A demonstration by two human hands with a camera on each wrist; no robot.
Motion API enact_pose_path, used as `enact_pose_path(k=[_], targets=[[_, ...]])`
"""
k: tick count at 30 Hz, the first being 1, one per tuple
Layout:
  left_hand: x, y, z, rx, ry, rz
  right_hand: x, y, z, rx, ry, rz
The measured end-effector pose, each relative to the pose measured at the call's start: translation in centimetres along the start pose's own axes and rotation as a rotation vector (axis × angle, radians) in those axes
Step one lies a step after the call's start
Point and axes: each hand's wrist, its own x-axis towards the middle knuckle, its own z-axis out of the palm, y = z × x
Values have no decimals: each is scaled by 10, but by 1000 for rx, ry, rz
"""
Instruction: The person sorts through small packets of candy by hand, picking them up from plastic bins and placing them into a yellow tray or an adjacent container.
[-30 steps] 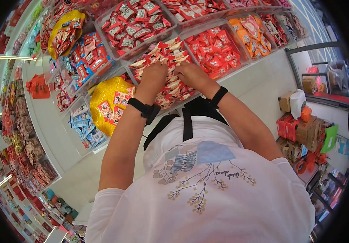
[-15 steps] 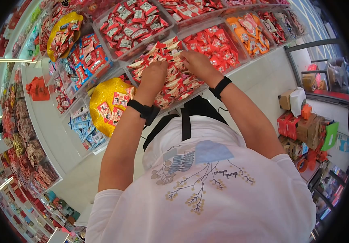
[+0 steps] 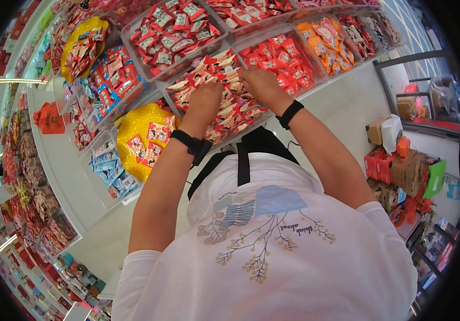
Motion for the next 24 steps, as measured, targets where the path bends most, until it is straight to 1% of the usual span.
enact_pose_path(k=[4, 8, 14, 17, 20, 23, 24], targets=[[0, 1, 2, -6, -10, -9, -1, 5, 1, -17, 31, -7], [0, -5, 14, -52, 22, -28, -4, 11, -4, -46, -18, -3], [-8, 0, -16, -174, 47, -121, -7, 17, -3, -61, -44, -1], [-13, 2, -28, -163, 40, -152, -6, 11, -6, -114, -42, -12], [-20, -2, -29, -158, 60, -151, -2, 6, -3, -165, -26, -15], [-28, -5, -42, -174, 58, -185, -1, 5, 1, -177, -11, -16], [-32, -6, -48, -191, 80, -198, -1, 5, 0, -179, -11, -25]])
